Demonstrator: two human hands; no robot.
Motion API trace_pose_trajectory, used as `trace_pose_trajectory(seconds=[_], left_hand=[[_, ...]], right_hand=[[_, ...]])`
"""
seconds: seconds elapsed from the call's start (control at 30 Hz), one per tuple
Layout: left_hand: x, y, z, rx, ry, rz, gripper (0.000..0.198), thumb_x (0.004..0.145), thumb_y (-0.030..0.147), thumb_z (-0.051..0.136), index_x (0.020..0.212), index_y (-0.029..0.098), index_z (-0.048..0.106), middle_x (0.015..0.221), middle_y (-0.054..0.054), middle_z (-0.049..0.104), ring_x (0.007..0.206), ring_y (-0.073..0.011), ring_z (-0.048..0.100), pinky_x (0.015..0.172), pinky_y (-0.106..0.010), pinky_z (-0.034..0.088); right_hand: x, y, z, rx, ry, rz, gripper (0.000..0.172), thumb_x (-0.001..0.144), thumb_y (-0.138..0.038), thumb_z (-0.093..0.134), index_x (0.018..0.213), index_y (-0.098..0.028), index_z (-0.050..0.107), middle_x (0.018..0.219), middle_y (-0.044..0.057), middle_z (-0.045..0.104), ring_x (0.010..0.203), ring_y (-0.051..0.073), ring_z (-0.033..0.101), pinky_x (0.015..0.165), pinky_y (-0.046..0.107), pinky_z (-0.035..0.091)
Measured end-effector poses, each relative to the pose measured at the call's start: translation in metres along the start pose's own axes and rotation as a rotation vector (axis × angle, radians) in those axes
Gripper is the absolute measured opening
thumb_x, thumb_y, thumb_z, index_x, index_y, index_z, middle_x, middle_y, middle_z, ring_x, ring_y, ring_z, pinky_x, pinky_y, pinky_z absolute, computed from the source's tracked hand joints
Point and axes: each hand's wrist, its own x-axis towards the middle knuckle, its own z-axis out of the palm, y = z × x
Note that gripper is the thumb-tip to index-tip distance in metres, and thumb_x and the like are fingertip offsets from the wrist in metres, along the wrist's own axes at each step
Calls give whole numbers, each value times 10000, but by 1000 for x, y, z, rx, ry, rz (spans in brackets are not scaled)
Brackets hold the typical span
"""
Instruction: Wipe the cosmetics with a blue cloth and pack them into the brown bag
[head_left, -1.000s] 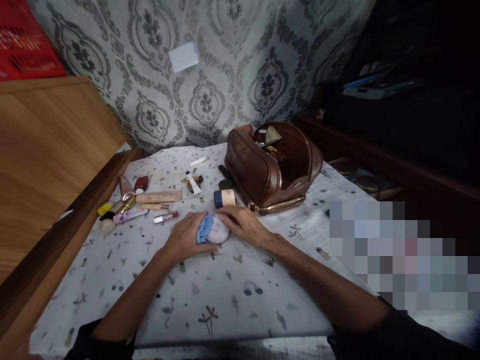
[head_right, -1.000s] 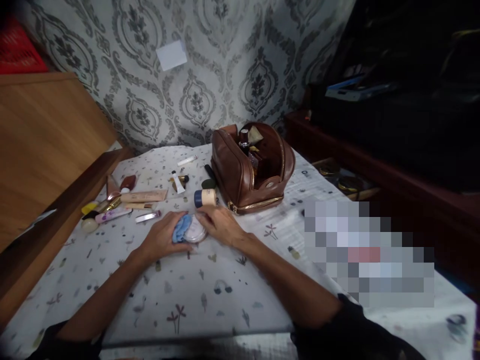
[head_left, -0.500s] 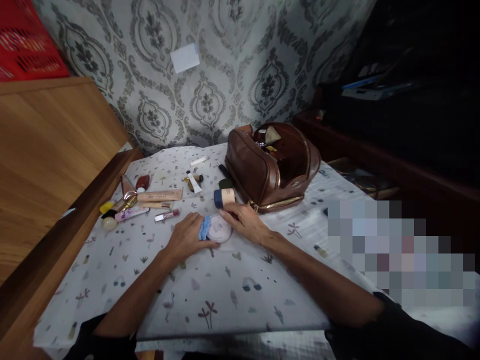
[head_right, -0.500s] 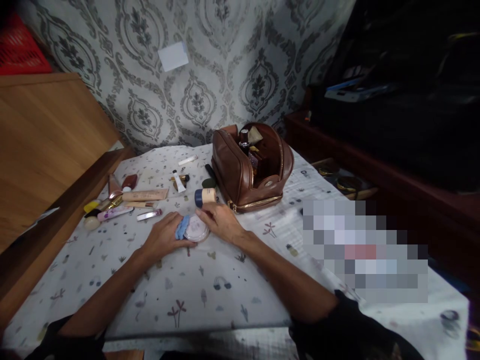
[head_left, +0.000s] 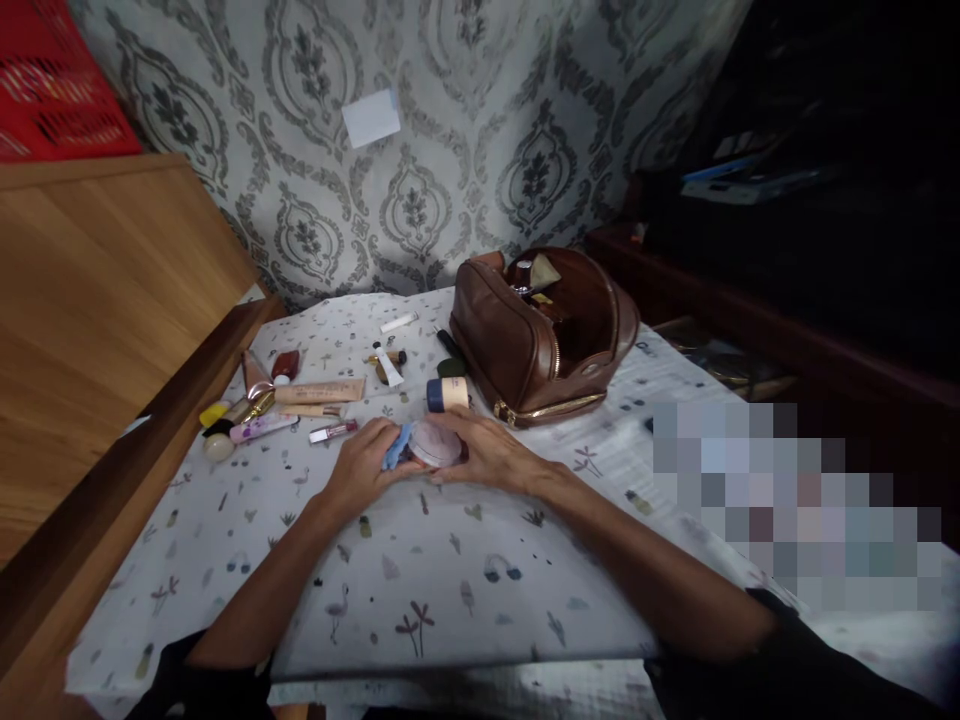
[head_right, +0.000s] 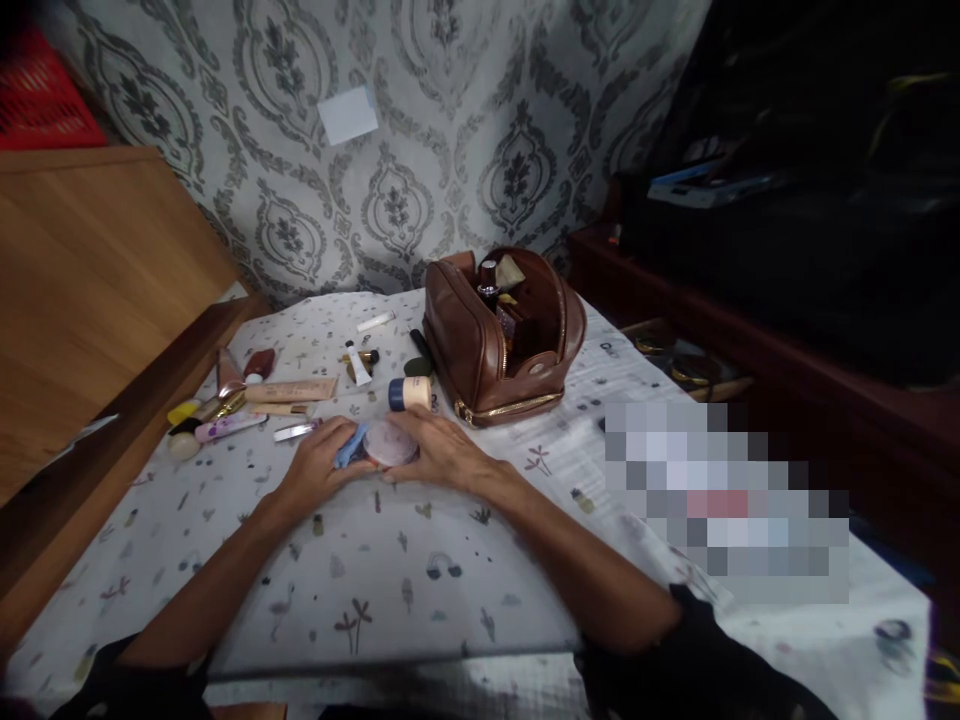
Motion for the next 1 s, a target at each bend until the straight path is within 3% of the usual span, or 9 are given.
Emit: trace_pose_trajectory(seconds=[0.1,0.2,0.37,0.57,0.77,0.9,1.0], left_hand=[[0,9,0,-79,85,-17,411,959,509,464,1158,174,598,1049,-100,620,986,-227,592,866,-346,497],[0,19,1,-123,169,-50,408,988,427,418,1298,194,542,1144,-109,587,1073,-230,578,948,-374,482],[1,30,2,-104,186,50,532,994,405,383,1499,246,328,1359,-140,454,1265,-274,468,1067,-455,403],[3,26,4,-35,158,111,696,934,492,518,1530,278,229,1455,-153,386,1338,-320,411,1094,-490,376],[7,27,4,-212,178,4,626,927,445,554,1476,261,316,1388,-133,502,1262,-286,519,1026,-424,449],[11,31,-7,-234,186,-36,619,884,432,627,1430,261,390,1348,-120,551,1216,-285,563,979,-396,484],[17,34,-18,-221,177,-4,556,888,409,626,1392,268,437,1329,-108,566,1196,-274,579,962,-372,495]], right_hand=[[2,1,3,194,9,28,829,663,-500,820,1374,-188,528,1140,110,634,1001,271,620,860,426,511],[4,-4,9,564,-57,62,813,666,-506,810,1347,-168,522,1018,66,661,874,216,639,758,358,534],[3,-20,12,1067,-191,131,744,622,-451,850,1233,-201,508,947,15,663,759,167,656,589,252,506],[2,-23,6,1380,-42,148,649,638,-424,865,1155,-192,551,880,6,658,754,138,663,546,180,471],[4,-14,7,1487,-78,98,658,644,-403,875,1193,-197,576,881,5,650,733,120,639,589,198,525],[2,-18,0,1416,-133,78,568,644,-415,869,1096,-171,625,919,24,648,796,141,636,624,221,532],[1,-24,-11,1283,-103,40,601,663,-448,848,1148,-180,617,949,31,640,849,163,623,642,233,513]])
